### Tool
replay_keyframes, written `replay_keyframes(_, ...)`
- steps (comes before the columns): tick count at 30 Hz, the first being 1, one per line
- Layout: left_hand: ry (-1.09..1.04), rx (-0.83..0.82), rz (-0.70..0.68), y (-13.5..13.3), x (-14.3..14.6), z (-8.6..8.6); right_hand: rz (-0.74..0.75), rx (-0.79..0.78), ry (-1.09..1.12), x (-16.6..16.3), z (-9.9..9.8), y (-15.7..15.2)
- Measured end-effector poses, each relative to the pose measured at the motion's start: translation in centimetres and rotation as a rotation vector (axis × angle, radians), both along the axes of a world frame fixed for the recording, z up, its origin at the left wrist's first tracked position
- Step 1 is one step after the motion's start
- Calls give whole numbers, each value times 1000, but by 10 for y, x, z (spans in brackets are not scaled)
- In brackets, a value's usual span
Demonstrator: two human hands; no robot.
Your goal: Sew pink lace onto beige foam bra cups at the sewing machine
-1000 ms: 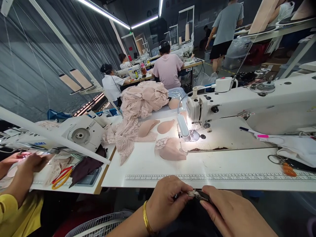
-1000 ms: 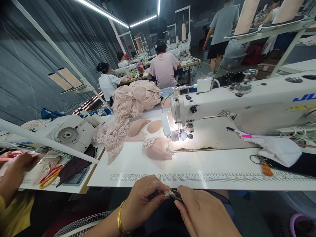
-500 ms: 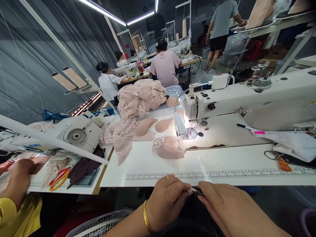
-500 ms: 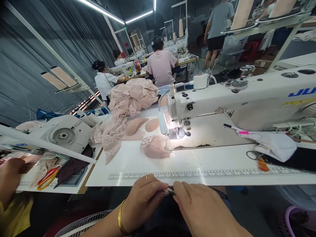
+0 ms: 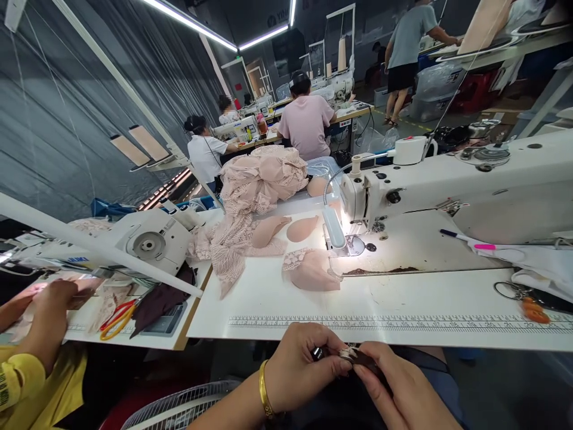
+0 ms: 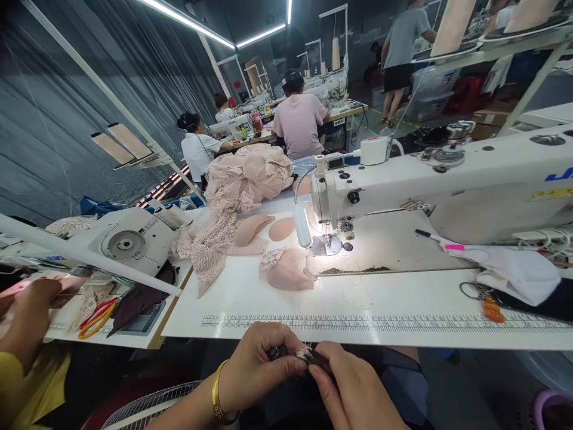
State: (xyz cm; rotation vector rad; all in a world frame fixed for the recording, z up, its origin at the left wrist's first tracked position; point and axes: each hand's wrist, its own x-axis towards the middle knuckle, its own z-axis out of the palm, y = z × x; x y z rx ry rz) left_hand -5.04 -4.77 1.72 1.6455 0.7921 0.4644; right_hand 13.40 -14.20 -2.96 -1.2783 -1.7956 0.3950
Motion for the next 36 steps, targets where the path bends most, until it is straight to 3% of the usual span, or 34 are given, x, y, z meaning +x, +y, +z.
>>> replay_keyframes(2,14,84,-17,1,0,3,26,-56,12,1,3,0)
replay_keyframes(8,64,120,-12,0,2,3,-200,319,-408,2,-14,-7)
replay_keyframes(13,111,173,-27,1,3,4,-129,240,-439,6,-14,-8)
replay_keyframes(18,70,181,-66,1,3,10,118,-156,-61,5,-5,-4)
replay_keyframes(20,33,143,-82,1,3,10,131,-221,46,3,-3,-6)
replay_keyframes(24,12,66,-102,0,1,9,65,-174,7,-2,-9,-12)
replay_keyframes(29,102,272,-132,0,1,10,-92,173,-313,4,-21,-11)
replay_keyframes(32,115,242,-145,2,2,10,12,103,-342,8,-18,-7)
replay_keyframes(36,109,134,-154,3,1,6,149,-90,-181,9,-8,-5)
